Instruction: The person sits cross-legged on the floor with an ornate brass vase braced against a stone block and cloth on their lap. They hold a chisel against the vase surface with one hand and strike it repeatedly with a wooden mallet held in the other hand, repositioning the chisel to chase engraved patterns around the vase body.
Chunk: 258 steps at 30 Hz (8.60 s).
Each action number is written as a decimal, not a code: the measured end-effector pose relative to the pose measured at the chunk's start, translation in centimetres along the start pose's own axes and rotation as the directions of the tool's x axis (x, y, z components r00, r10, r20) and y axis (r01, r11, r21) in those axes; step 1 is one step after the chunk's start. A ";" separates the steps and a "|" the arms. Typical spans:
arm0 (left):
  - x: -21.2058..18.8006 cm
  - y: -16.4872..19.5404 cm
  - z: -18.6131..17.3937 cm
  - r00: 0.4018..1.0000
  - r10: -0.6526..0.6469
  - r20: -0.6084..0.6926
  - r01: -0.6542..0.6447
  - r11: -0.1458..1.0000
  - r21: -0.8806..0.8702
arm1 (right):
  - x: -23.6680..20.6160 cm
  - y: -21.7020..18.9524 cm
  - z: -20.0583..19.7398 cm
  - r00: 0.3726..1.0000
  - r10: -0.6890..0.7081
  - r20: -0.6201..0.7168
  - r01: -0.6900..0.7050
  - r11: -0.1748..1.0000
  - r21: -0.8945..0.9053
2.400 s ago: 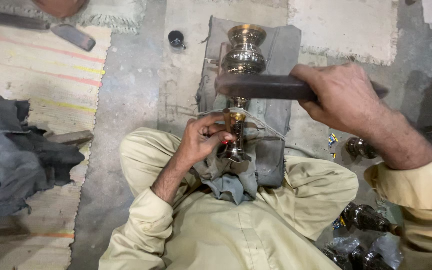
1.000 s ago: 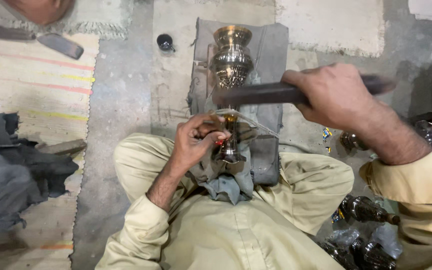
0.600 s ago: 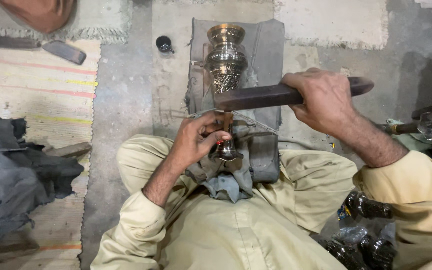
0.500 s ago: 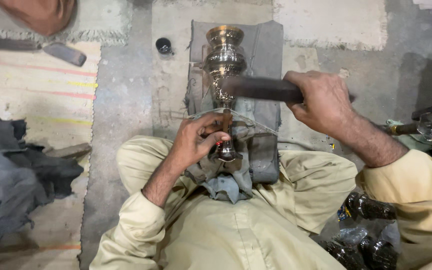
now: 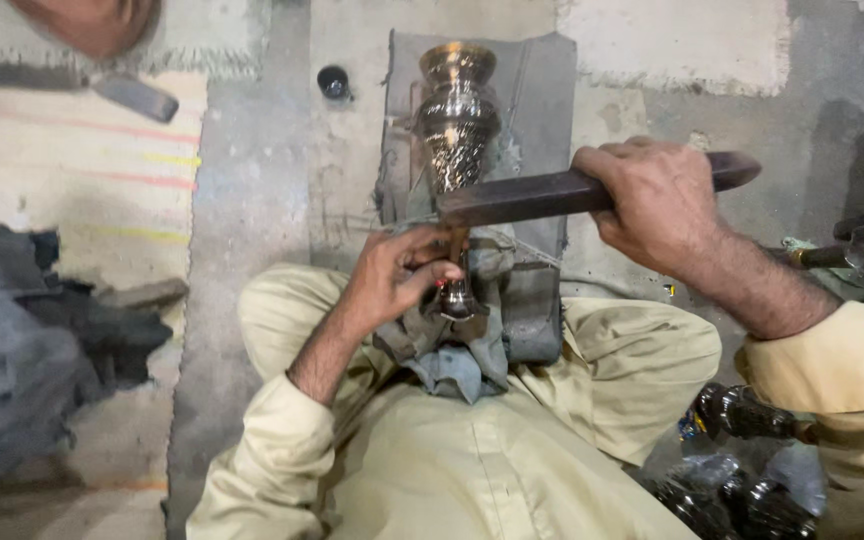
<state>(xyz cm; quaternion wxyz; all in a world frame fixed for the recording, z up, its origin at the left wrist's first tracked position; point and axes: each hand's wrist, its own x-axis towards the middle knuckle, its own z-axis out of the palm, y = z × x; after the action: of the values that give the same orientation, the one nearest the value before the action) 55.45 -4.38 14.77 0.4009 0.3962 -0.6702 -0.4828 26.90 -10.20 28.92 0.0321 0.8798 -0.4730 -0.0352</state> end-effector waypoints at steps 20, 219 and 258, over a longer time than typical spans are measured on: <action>-0.1 -0.1 0.0 0.980 -0.196 0.030 0.193 0.978 0.081 | -0.7 0.1 -0.8 0.985 0.168 0.030 -0.169 0.985 0.032; 7.4 8.5 12.1 0.983 0.037 0.181 -0.111 0.902 0.417 | -14.4 10.7 12.6 0.765 0.642 0.057 -0.356 0.347 0.868; 6.0 8.8 11.5 0.984 -0.017 0.179 -0.064 0.895 0.442 | -14.1 9.1 8.1 0.952 0.307 0.000 -0.289 0.896 0.338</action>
<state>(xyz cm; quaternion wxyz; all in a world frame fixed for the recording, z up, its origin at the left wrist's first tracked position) 41.41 -4.14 21.75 0.2439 0.4246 -0.8007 -0.3451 10.83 -3.66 22.07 -0.0995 0.7901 -0.6003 0.0743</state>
